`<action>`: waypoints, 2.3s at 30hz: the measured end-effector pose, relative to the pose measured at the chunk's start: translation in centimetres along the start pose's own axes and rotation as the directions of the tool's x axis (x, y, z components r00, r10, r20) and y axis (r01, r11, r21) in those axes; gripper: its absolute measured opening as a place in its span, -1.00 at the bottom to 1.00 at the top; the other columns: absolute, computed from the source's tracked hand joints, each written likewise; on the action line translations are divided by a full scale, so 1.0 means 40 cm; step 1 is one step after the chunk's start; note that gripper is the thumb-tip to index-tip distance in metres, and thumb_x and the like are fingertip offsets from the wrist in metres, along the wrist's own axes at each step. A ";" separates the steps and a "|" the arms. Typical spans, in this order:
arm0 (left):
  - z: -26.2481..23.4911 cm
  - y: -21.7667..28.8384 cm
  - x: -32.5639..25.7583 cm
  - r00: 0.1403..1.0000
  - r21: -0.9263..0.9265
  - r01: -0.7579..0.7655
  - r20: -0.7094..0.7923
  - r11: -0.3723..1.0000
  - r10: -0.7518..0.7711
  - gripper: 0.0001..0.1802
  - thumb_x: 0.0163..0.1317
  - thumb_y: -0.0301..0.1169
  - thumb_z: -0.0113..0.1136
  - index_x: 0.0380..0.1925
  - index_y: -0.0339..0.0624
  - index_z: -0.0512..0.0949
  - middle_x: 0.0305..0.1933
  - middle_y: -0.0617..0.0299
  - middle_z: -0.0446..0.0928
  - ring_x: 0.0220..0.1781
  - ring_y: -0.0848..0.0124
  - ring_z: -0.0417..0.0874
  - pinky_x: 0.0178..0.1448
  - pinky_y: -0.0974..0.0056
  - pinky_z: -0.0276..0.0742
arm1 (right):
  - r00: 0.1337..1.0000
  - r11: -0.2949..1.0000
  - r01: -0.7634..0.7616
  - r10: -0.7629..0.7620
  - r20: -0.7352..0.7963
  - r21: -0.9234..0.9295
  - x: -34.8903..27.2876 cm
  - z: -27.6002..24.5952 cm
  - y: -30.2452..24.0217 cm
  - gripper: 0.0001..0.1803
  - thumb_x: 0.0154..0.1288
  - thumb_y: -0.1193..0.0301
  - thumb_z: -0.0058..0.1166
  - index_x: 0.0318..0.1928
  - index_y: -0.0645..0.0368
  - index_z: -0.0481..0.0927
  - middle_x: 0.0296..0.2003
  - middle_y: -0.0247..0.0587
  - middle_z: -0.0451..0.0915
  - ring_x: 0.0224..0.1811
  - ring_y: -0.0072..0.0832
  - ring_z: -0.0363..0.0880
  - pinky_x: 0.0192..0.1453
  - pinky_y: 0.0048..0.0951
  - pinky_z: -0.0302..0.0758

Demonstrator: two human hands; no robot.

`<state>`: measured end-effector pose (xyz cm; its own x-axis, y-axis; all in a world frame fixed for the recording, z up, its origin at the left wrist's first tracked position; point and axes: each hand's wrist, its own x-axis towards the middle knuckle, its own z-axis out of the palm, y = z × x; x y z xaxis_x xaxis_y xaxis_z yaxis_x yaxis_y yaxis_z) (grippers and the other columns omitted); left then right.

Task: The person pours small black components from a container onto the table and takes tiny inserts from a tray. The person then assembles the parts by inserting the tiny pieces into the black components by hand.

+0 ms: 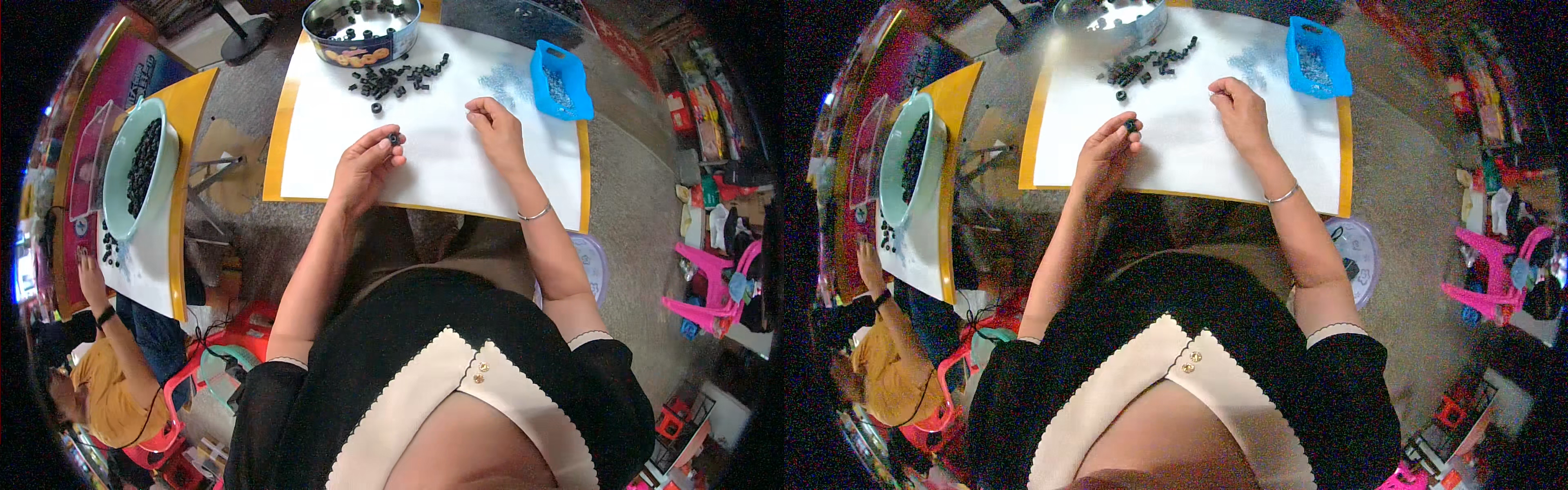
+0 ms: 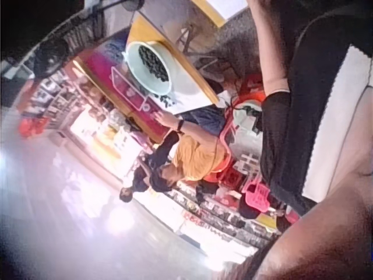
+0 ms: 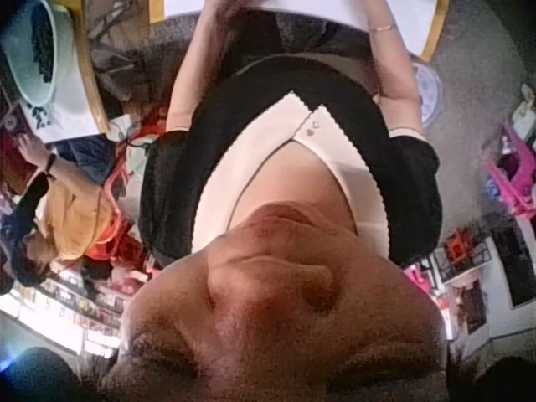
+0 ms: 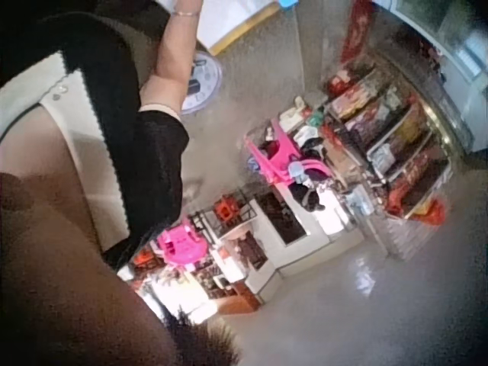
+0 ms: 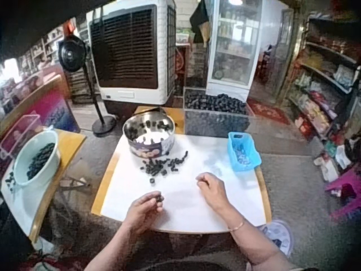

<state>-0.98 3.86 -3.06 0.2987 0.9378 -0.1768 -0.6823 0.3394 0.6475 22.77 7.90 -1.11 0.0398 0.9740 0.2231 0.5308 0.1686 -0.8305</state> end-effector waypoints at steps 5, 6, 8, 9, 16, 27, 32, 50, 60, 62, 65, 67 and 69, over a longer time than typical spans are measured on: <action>-0.004 0.001 0.002 1.000 -0.058 -0.007 0.018 0.998 0.008 -0.71 0.29 -0.53 0.01 0.01 -0.37 0.43 -0.11 0.05 0.50 -0.23 0.43 0.58 -0.11 0.40 0.60 | 0.954 0.875 0.258 -0.297 -0.034 -0.409 -0.002 0.007 0.032 -0.87 0.10 0.48 0.08 -0.30 0.17 0.60 -0.36 -0.16 0.53 -0.21 -0.22 0.47 -0.06 -0.26 0.39; -0.008 0.001 0.000 1.000 -0.058 -0.009 0.017 0.998 0.010 -0.71 0.29 -0.53 0.01 0.01 -0.37 0.43 -0.11 0.05 0.50 -0.23 0.43 0.58 -0.11 0.40 0.60 | 0.954 0.875 0.260 -0.299 -0.034 -0.408 -0.002 0.010 0.022 -0.87 0.10 0.48 0.08 -0.30 0.17 0.60 -0.36 -0.16 0.53 -0.21 -0.22 0.47 -0.06 -0.26 0.39; -0.019 0.008 -0.009 0.998 -0.199 -0.048 0.017 0.979 0.052 -0.70 0.29 -0.52 0.01 0.02 -0.36 0.40 -0.12 0.06 0.47 -0.24 0.44 0.57 -0.13 0.44 0.61 | 0.916 0.845 0.292 -0.381 -0.121 -0.448 -0.002 0.025 -0.003 -0.89 0.07 0.48 0.10 -0.33 0.15 0.60 -0.35 -0.16 0.52 -0.19 -0.22 0.45 -0.04 -0.25 0.37; -0.022 0.012 -0.013 0.998 -0.199 -0.048 0.019 0.979 0.053 -0.70 0.29 -0.52 0.01 0.02 -0.36 0.40 -0.12 0.06 0.47 -0.24 0.44 0.57 -0.13 0.44 0.61 | 0.916 0.844 0.292 -0.382 -0.122 -0.449 0.002 0.035 -0.015 -0.89 0.07 0.48 0.10 -0.33 0.15 0.60 -0.35 -0.16 0.52 -0.19 -0.22 0.45 -0.04 -0.25 0.37; -0.055 0.069 -0.020 0.983 -0.297 -0.162 0.035 0.941 0.180 -0.69 0.29 -0.51 0.02 0.03 -0.36 0.38 -0.14 0.05 0.46 -0.25 0.46 0.54 -0.15 0.45 0.61 | 0.911 0.872 0.409 -0.408 0.061 -0.270 0.047 0.164 -0.097 -0.90 0.08 0.47 0.11 -0.35 0.18 0.61 -0.37 -0.16 0.53 -0.22 -0.22 0.46 -0.08 -0.27 0.40; -0.063 0.060 -0.010 0.990 -0.144 -0.144 -0.018 0.979 0.142 -0.73 0.29 -0.52 0.03 -0.03 -0.38 0.44 -0.18 0.06 0.49 -0.28 0.44 0.57 -0.19 0.40 0.63 | 0.925 0.864 0.378 -0.370 0.091 -0.332 0.105 0.214 -0.066 -0.89 0.09 0.48 0.09 -0.34 0.20 0.57 -0.36 -0.16 0.50 -0.20 -0.23 0.46 -0.10 -0.30 0.41; -0.059 0.062 -0.012 0.989 -0.131 -0.143 -0.045 0.981 0.139 -0.74 0.28 -0.53 0.02 -0.04 -0.39 0.45 -0.19 0.05 0.51 -0.28 0.43 0.58 -0.19 0.40 0.64 | 0.928 0.915 0.373 -0.365 0.080 -0.155 0.098 0.196 -0.054 -0.91 0.08 0.53 0.06 -0.35 0.23 0.52 -0.40 -0.14 0.51 -0.26 -0.25 0.48 -0.12 -0.31 0.42; 0.001 0.051 -0.030 0.996 0.016 -0.080 -0.048 0.997 0.081 -0.72 0.29 -0.49 0.03 -0.01 -0.36 0.45 -0.16 0.06 0.53 -0.27 0.47 0.58 -0.14 0.41 0.61 | 0.878 0.418 -0.448 0.038 0.477 0.790 -0.026 0.089 -0.150 -0.79 0.27 0.54 -0.01 -0.08 0.25 0.53 -0.26 -0.22 0.59 -0.27 -0.56 0.52 -0.13 -0.54 0.45; 0.052 0.053 -0.060 0.996 -0.020 -0.088 0.016 0.996 0.088 -0.72 0.28 -0.50 0.04 -0.02 -0.36 0.46 -0.17 0.07 0.54 -0.27 0.46 0.58 -0.15 0.39 0.59 | 0.868 0.356 -0.472 0.031 0.495 0.806 -0.099 0.042 -0.214 -0.78 0.26 0.57 0.00 -0.07 0.30 0.52 -0.27 -0.18 0.59 -0.29 -0.55 0.52 -0.13 -0.54 0.46; 0.062 0.055 -0.068 0.995 -0.011 -0.089 0.041 0.996 0.090 -0.72 0.28 -0.50 0.04 -0.03 -0.35 0.47 -0.18 0.06 0.54 -0.27 0.46 0.59 -0.16 0.39 0.60 | 0.900 0.380 -0.417 0.044 0.434 0.826 -0.107 0.043 -0.215 -0.80 0.25 0.57 0.02 -0.10 0.31 0.53 -0.29 -0.19 0.59 -0.32 -0.57 0.50 -0.17 -0.57 0.44; 0.099 0.059 -0.084 0.997 0.074 -0.080 0.001 0.994 0.080 -0.70 0.26 -0.48 0.07 -0.01 -0.35 0.45 -0.20 0.08 0.51 -0.26 0.43 0.53 -0.17 0.38 0.54 | 0.900 0.348 -0.408 -0.003 0.437 0.844 -0.113 0.037 -0.196 -0.79 0.23 0.58 0.03 -0.11 0.31 0.54 -0.29 -0.20 0.59 -0.35 -0.59 0.47 -0.20 -0.59 0.42; 0.102 0.056 -0.087 0.997 0.076 -0.082 0.002 0.994 0.082 -0.72 0.26 -0.50 0.07 -0.03 -0.35 0.46 -0.21 0.07 0.54 -0.29 0.44 0.57 -0.17 0.38 0.58 | 0.905 0.399 -0.395 0.015 0.425 0.827 -0.121 0.036 -0.212 -0.80 0.23 0.58 0.04 -0.12 0.31 0.55 -0.30 -0.21 0.60 -0.36 -0.61 0.46 -0.22 -0.60 0.42; 0.108 0.054 -0.090 0.996 0.078 -0.085 0.005 0.993 0.085 -0.73 0.26 -0.51 0.06 -0.05 -0.35 0.48 -0.22 0.06 0.56 -0.32 0.44 0.60 -0.17 0.38 0.61 | 0.911 0.450 -0.379 0.031 0.410 0.808 -0.128 0.032 -0.226 -0.80 0.22 0.57 0.05 -0.13 0.31 0.55 -0.31 -0.23 0.60 -0.37 -0.63 0.45 -0.23 -0.61 0.41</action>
<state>-0.66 0.89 2.17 0.2435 0.9628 -0.1173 -0.6511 0.2519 0.7160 16.70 1.58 4.60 -0.2945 0.9551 -0.0318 -0.4602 -0.1709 -0.8712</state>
